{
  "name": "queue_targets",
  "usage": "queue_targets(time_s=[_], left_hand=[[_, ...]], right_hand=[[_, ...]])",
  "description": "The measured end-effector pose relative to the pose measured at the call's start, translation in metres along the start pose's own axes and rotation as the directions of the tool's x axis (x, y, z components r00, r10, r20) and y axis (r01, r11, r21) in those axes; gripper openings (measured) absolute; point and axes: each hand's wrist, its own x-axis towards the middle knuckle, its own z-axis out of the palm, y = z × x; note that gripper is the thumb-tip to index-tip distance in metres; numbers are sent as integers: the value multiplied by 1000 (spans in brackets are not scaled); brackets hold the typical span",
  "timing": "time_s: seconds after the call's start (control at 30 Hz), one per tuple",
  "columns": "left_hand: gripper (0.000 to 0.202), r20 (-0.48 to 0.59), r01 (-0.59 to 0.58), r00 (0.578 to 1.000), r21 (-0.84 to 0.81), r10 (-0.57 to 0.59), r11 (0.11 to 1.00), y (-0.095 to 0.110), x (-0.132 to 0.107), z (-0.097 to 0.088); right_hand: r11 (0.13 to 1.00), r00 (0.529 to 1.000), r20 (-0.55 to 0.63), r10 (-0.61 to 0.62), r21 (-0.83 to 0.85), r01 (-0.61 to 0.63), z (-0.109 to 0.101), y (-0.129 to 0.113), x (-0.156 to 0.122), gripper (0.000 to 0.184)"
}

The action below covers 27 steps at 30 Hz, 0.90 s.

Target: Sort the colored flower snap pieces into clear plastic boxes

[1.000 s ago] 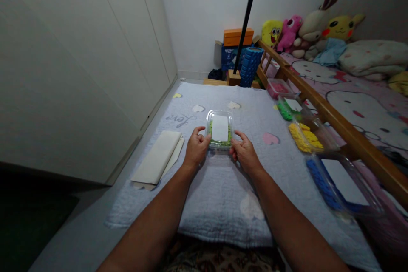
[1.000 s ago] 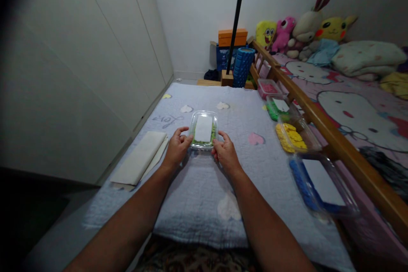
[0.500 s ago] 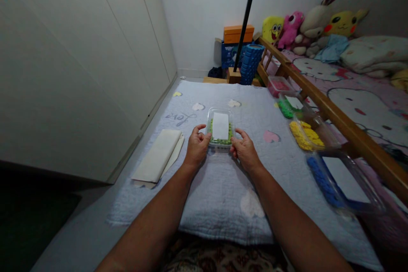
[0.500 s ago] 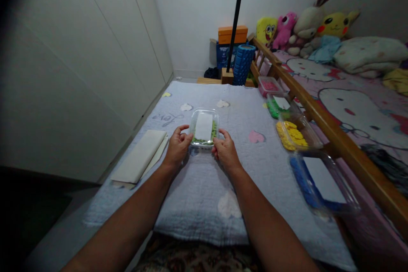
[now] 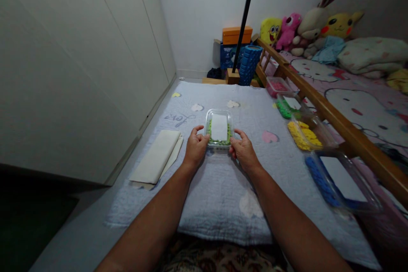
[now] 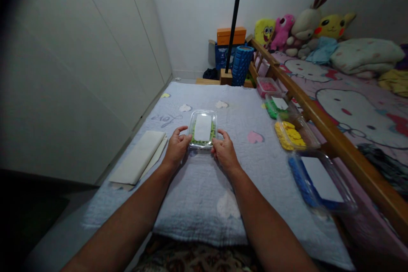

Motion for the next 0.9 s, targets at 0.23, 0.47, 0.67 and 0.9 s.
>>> queue_targets(time_s=[0.23, 0.47, 0.67, 0.9], left_hand=[[61, 95, 101, 991, -80, -94, 992, 7, -3, 2], [49, 105, 67, 992, 11, -68, 998, 6, -2, 3], [45, 101, 76, 992, 21, -78, 997, 5, -2, 3], [35, 118, -67, 992, 158, 48, 985, 2, -2, 2]], right_hand=[[999, 998, -69, -16, -33, 14, -11, -3, 6, 68], [944, 958, -207, -199, -304, 131, -28, -5, 16, 41], [920, 926, -220, -306, -318, 229, -26, -1, 14, 39], [833, 875, -254, -413, -492, 251, -37, 5, 22, 34]])
